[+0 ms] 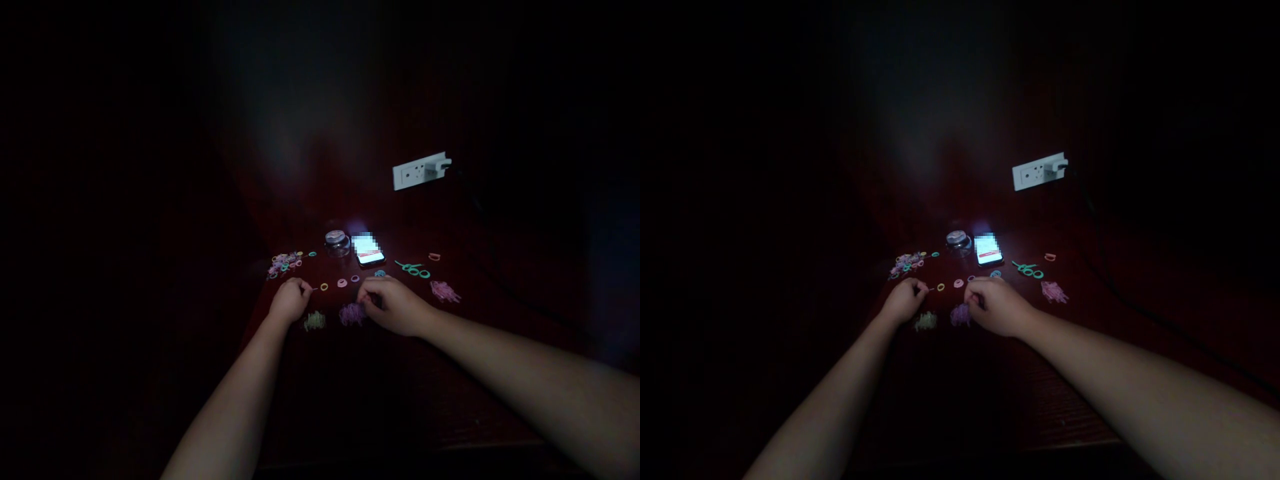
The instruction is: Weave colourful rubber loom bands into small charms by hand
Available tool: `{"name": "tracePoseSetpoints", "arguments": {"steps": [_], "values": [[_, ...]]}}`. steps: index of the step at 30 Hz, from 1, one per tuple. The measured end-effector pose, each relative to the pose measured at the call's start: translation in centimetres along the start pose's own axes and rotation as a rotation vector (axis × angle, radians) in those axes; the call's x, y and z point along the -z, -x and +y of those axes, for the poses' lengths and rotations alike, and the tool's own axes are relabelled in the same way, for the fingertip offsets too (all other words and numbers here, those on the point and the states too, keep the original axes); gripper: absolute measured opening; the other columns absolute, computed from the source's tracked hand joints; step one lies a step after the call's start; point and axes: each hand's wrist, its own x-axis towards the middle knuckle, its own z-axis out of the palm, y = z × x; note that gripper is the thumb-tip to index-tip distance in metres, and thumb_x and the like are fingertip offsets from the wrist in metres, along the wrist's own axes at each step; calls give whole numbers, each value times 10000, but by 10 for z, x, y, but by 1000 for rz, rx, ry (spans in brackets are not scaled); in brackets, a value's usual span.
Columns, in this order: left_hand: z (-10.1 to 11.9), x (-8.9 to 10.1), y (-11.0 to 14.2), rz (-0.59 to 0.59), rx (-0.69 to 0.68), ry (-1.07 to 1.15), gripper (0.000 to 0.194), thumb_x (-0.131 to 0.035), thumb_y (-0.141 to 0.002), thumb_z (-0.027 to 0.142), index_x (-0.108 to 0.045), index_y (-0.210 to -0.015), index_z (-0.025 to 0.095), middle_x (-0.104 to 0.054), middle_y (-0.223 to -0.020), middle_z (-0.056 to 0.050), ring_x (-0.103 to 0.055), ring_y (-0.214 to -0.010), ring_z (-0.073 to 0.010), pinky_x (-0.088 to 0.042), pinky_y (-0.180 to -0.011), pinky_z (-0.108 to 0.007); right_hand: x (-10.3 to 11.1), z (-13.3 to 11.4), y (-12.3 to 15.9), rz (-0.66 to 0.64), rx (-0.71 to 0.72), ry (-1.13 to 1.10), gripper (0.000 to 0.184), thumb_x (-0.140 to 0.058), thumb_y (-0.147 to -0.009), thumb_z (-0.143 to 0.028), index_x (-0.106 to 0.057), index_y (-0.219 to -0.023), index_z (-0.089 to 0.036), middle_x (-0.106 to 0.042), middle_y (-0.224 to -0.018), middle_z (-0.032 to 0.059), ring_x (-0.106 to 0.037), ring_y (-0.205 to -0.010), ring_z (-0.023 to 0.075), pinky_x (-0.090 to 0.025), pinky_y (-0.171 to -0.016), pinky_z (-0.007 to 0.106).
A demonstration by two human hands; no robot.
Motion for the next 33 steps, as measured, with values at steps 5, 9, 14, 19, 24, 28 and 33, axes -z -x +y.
{"name": "tracePoseSetpoints", "arguments": {"steps": [5,9,14,19,24,28,33], "values": [[42,7,14,-39,-321,227,153,-501,-914,303,-604,-879,196,-657,-851,-26,-603,-778,-155,-478,-729,-264,0,-2,-1,94,-23,15,144,-585,-773,-94,-578,-865,-205,-590,-764,-7,-538,-710,143,-396,-690,277],[70,11,27,-100,-479,304,115,-528,-910,272,-604,-862,200,-653,-858,-20,-592,-775,-145,-461,-718,-254,1,-3,-2,93,-26,1,73,-588,-820,-139,-583,-859,-200,-590,-770,0,-538,-722,143,-388,-685,274],[73,12,29,-106,-505,314,105,-533,-911,237,-612,-858,193,-653,-861,-19,-595,-795,-144,-456,-744,-254,0,-3,-2,40,-11,6,123,-544,-847,-112,-559,-751,-187,-561,-684,-24,-485,-633,115,-348,-638,254],[69,11,27,-81,-490,331,114,-541,-913,253,-621,-875,182,-658,-872,-22,-596,-787,-139,-461,-759,-253,-1,-3,-1,75,-15,-11,117,-531,-858,-118,-548,-765,-187,-557,-689,-19,-484,-646,120,-350,-630,244],[69,12,26,-58,-491,331,106,-556,-906,255,-630,-884,184,-667,-890,-24,-597,-805,-143,-459,-758,-252,2,-5,-1,83,-18,4,116,-511,-878,-143,-540,-775,-187,-550,-695,-8,-492,-662,135,-355,-634,255],[59,11,22,-13,-446,348,111,-548,-908,254,-623,-881,176,-666,-900,-29,-596,-817,-146,-455,-746,-252,5,-5,0,95,-12,3,142,-491,-888,-155,-513,-751,-188,-550,-691,0,-491,-656,140,-356,-626,261],[55,11,21,21,-354,389,123,-529,-910,240,-609,-854,167,-656,-838,-21,-596,-775,-140,-451,-717,-247,4,-3,0,101,-3,-4,141,-492,-880,-144,-508,-747,-188,-563,-697,3,-501,-660,140,-359,-626,260]]}}
